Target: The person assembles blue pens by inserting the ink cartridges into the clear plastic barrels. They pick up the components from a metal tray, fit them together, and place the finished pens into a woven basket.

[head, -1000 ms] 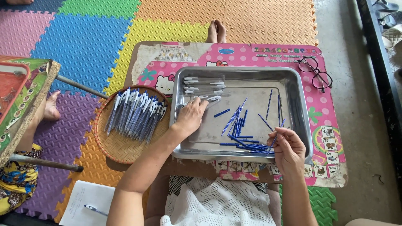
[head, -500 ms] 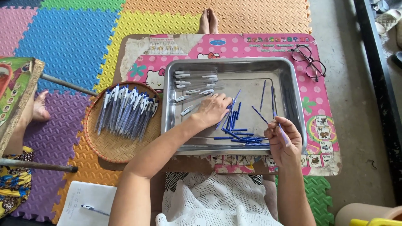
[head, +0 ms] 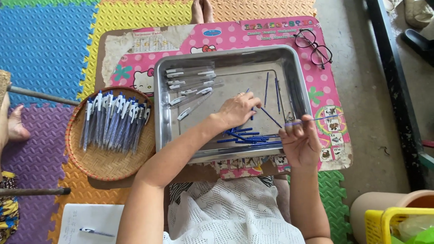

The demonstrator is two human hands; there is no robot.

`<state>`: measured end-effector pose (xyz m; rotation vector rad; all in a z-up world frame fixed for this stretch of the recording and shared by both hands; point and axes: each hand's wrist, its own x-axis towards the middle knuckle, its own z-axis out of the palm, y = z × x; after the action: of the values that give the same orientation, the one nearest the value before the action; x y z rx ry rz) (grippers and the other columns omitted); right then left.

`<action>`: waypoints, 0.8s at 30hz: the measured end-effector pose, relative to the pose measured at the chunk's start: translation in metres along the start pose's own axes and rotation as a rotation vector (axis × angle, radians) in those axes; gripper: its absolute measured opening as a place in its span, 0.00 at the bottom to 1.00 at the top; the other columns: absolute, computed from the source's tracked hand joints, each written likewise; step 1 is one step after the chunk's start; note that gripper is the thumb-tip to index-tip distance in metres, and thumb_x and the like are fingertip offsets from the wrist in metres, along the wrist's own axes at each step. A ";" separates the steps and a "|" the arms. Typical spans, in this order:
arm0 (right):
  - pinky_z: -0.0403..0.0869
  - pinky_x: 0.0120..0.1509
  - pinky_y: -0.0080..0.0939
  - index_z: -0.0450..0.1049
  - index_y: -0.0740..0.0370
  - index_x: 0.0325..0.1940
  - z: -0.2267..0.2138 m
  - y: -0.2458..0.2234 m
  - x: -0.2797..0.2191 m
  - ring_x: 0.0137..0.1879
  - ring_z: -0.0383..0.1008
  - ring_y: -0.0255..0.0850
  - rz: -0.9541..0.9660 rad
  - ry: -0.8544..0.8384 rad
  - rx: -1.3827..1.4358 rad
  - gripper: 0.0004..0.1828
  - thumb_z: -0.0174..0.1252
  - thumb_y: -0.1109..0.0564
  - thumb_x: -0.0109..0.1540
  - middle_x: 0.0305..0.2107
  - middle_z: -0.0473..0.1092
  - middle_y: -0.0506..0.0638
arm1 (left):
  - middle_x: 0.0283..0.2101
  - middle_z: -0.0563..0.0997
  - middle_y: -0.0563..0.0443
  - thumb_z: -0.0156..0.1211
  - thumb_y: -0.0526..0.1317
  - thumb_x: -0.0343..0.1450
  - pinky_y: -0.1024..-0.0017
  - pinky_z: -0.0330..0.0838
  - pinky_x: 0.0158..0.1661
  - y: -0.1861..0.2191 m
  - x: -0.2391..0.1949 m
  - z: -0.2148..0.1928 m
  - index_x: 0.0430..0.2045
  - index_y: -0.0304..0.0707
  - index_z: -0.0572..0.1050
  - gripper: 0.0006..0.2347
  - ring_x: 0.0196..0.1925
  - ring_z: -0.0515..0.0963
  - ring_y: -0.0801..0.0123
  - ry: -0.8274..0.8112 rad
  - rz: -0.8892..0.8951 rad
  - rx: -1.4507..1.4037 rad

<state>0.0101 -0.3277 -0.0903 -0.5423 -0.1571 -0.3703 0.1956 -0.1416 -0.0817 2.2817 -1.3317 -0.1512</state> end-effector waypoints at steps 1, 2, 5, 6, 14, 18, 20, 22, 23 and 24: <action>0.68 0.51 0.44 0.71 0.55 0.64 -0.008 -0.008 -0.001 0.37 0.68 0.36 -0.001 0.002 -0.003 0.16 0.45 0.51 0.76 0.31 0.70 0.46 | 0.38 0.77 0.54 0.66 0.41 0.72 0.59 0.81 0.51 0.005 0.004 -0.001 0.43 0.56 0.74 0.08 0.48 0.84 0.55 0.000 0.002 -0.003; 0.66 0.51 0.43 0.73 0.50 0.63 -0.015 -0.014 -0.005 0.38 0.64 0.34 -0.047 -0.005 -0.016 0.16 0.46 0.48 0.75 0.32 0.65 0.43 | 0.37 0.77 0.54 0.66 0.41 0.72 0.60 0.81 0.51 0.011 0.006 0.000 0.42 0.55 0.75 0.08 0.47 0.84 0.57 -0.021 0.019 -0.028; 0.62 0.51 0.40 0.75 0.44 0.61 -0.031 -0.035 -0.016 0.41 0.58 0.32 -0.099 -0.011 -0.045 0.16 0.46 0.44 0.75 0.38 0.59 0.40 | 0.34 0.79 0.56 0.67 0.42 0.72 0.62 0.80 0.50 0.016 0.005 0.009 0.37 0.55 0.77 0.05 0.45 0.85 0.60 -0.077 0.047 -0.079; 0.61 0.51 0.38 0.75 0.44 0.61 -0.036 -0.042 -0.018 0.42 0.57 0.32 -0.107 -0.015 -0.061 0.16 0.44 0.44 0.76 0.43 0.58 0.40 | 0.32 0.80 0.57 0.68 0.44 0.72 0.62 0.80 0.50 0.016 0.005 0.012 0.34 0.54 0.77 0.04 0.44 0.85 0.61 -0.108 0.061 -0.102; 0.60 0.47 0.37 0.71 0.50 0.57 -0.053 -0.041 -0.026 0.39 0.56 0.31 -0.075 0.007 -0.048 0.13 0.43 0.48 0.76 0.37 0.54 0.42 | 0.32 0.81 0.55 0.74 0.47 0.66 0.59 0.76 0.48 0.013 -0.026 0.002 0.30 0.53 0.78 0.09 0.44 0.84 0.58 -0.266 0.083 -0.051; 0.61 0.47 0.38 0.70 0.55 0.56 -0.048 -0.040 -0.027 0.38 0.56 0.32 -0.072 0.027 -0.073 0.12 0.44 0.50 0.76 0.37 0.55 0.44 | 0.34 0.78 0.57 0.72 0.48 0.68 0.60 0.76 0.48 0.018 -0.027 0.017 0.33 0.56 0.77 0.08 0.45 0.83 0.60 -0.208 0.086 0.016; 0.63 0.47 0.38 0.70 0.56 0.56 -0.049 -0.040 -0.024 0.38 0.57 0.32 -0.070 0.020 -0.064 0.12 0.44 0.51 0.76 0.36 0.56 0.44 | 0.38 0.79 0.53 0.68 0.47 0.70 0.59 0.76 0.50 0.034 -0.025 -0.003 0.38 0.54 0.74 0.09 0.48 0.83 0.57 -0.223 0.088 -0.008; 0.64 0.47 0.38 0.70 0.56 0.57 -0.049 -0.040 -0.023 0.37 0.58 0.32 -0.067 0.016 -0.055 0.12 0.44 0.51 0.76 0.36 0.57 0.45 | 0.41 0.79 0.50 0.65 0.45 0.73 0.59 0.77 0.52 0.039 -0.020 0.000 0.43 0.53 0.72 0.09 0.50 0.84 0.54 -0.241 0.089 -0.032; 0.64 0.47 0.38 0.70 0.57 0.57 -0.049 -0.040 -0.022 0.37 0.58 0.31 -0.067 0.013 -0.063 0.12 0.44 0.51 0.76 0.36 0.57 0.45 | 0.40 0.79 0.52 0.63 0.47 0.74 0.59 0.77 0.50 0.036 -0.015 0.013 0.43 0.54 0.72 0.08 0.49 0.84 0.56 -0.206 0.088 0.020; 0.64 0.47 0.37 0.69 0.57 0.57 -0.048 -0.040 -0.021 0.37 0.58 0.31 -0.064 0.009 -0.072 0.12 0.44 0.51 0.76 0.36 0.56 0.44 | 0.39 0.79 0.54 0.62 0.48 0.74 0.60 0.78 0.49 0.032 -0.011 0.025 0.42 0.55 0.71 0.08 0.48 0.85 0.57 -0.169 0.084 0.072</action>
<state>-0.0227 -0.3786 -0.1169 -0.6075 -0.1533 -0.4417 0.1564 -0.1542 -0.0907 2.3101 -1.5385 -0.2772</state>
